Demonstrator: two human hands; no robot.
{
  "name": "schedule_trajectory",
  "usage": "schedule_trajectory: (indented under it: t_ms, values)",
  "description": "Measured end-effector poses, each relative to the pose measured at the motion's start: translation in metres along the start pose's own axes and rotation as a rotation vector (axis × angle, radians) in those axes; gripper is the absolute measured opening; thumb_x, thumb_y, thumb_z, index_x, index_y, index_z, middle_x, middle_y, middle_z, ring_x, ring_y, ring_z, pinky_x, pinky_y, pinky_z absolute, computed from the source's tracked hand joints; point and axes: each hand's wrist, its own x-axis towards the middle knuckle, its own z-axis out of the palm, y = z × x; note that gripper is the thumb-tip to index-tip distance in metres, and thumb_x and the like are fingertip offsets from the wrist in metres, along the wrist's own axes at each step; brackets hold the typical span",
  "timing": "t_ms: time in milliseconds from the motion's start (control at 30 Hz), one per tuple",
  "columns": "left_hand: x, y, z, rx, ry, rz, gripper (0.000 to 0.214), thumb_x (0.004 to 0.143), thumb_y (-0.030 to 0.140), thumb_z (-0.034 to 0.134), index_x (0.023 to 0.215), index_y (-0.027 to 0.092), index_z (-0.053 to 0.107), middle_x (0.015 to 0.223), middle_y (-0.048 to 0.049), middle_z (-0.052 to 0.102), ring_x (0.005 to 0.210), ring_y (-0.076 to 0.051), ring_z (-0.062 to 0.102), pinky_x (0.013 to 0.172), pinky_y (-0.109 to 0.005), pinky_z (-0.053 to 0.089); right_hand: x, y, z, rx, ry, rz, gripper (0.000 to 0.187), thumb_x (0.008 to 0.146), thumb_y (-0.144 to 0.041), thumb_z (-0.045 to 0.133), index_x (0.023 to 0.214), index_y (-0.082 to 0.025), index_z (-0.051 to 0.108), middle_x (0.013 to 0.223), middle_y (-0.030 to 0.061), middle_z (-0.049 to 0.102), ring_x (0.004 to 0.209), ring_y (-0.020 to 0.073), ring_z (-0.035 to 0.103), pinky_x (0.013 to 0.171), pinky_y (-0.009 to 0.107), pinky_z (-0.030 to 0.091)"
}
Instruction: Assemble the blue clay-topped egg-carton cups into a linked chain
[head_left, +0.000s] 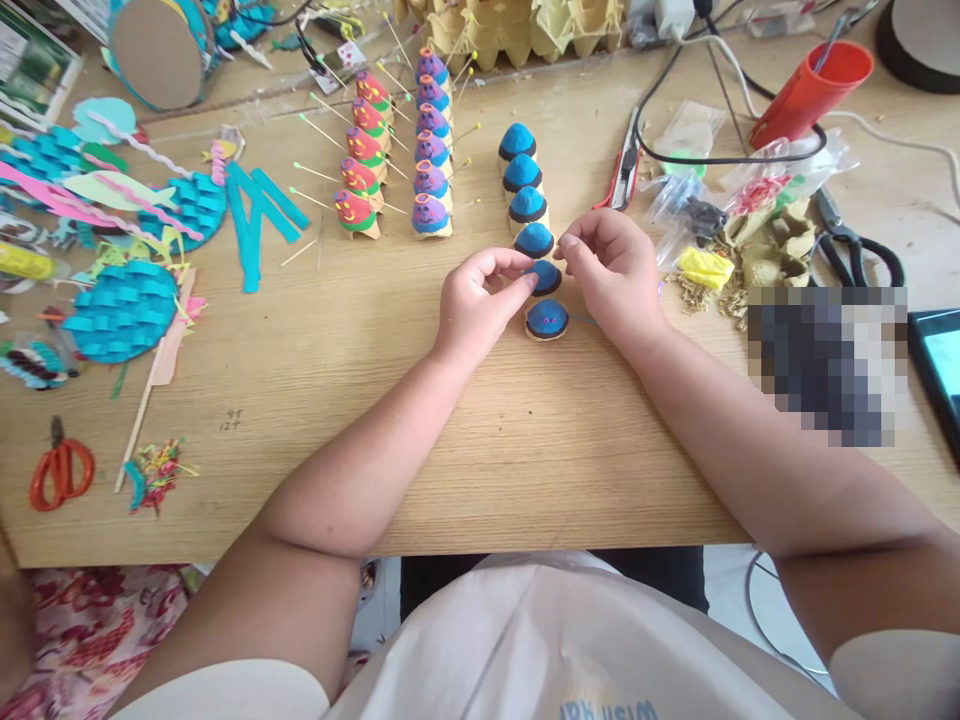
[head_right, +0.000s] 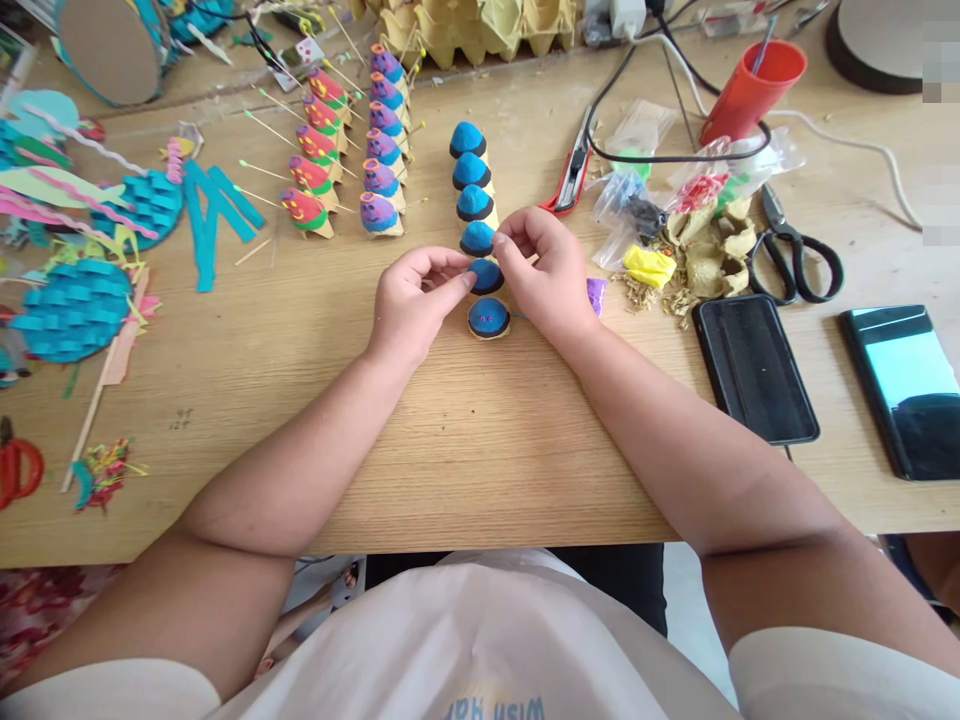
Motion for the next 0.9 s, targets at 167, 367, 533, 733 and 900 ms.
schedule_trajectory:
  t_ms: [167, 367, 533, 733, 900]
  values:
    - [0.0006, -0.0014, 0.0004, 0.01, -0.012, 0.006, 0.009, 0.088, 0.031, 0.083, 0.094, 0.025, 0.079, 0.089, -0.0004, 0.08, 0.076, -0.012, 0.067, 0.072, -0.027, 0.056, -0.0005, -0.0005, -0.0001, 0.009, -0.016, -0.005, 0.034, 0.098, -0.058, 0.069, 0.087, -0.026, 0.064, 0.085, 0.003, 0.067, 0.087, 0.021, 0.067, 0.081, 0.04, 0.062]
    - [0.0003, -0.0026, 0.0008, 0.018, 0.002, 0.005, 0.008, 0.088, 0.029, 0.082, 0.094, 0.026, 0.079, 0.091, 0.0, 0.081, 0.075, -0.012, 0.067, 0.072, -0.026, 0.056, -0.0007, -0.0034, -0.0007, -0.004, -0.021, 0.013, 0.031, 0.097, -0.055, 0.072, 0.086, -0.027, 0.064, 0.083, 0.0023, 0.068, 0.083, 0.0209, 0.067, 0.079, 0.041, 0.063]
    - [0.0007, -0.0056, 0.001, 0.024, 0.005, 0.02, 0.009, 0.089, 0.031, 0.083, 0.095, 0.026, 0.079, 0.092, -0.0001, 0.081, 0.074, -0.012, 0.067, 0.07, -0.026, 0.054, -0.0004, -0.0043, -0.0007, 0.02, -0.023, 0.011, 0.031, 0.095, -0.053, 0.074, 0.084, -0.026, 0.064, 0.081, 0.0019, 0.07, 0.077, 0.0195, 0.065, 0.079, 0.042, 0.064]
    - [0.0001, -0.0021, 0.0013, 0.006, 0.002, 0.012, 0.005, 0.09, 0.028, 0.079, 0.095, 0.026, 0.079, 0.095, 0.0002, 0.082, 0.079, -0.012, 0.069, 0.076, -0.026, 0.056, -0.0008, -0.0043, -0.0009, 0.021, -0.014, -0.001, 0.03, 0.096, -0.052, 0.074, 0.085, -0.025, 0.065, 0.08, 0.0019, 0.068, 0.083, 0.0213, 0.067, 0.081, 0.043, 0.064]
    - [0.0, 0.0014, 0.0024, -0.001, 0.007, 0.018, 0.006, 0.093, 0.03, 0.077, 0.096, 0.025, 0.078, 0.096, -0.0009, 0.082, 0.084, -0.013, 0.072, 0.081, -0.027, 0.059, -0.0007, -0.0032, -0.0013, 0.011, -0.012, 0.007, 0.029, 0.096, -0.052, 0.073, 0.086, -0.026, 0.065, 0.082, 0.0018, 0.068, 0.082, 0.0204, 0.067, 0.081, 0.042, 0.064]
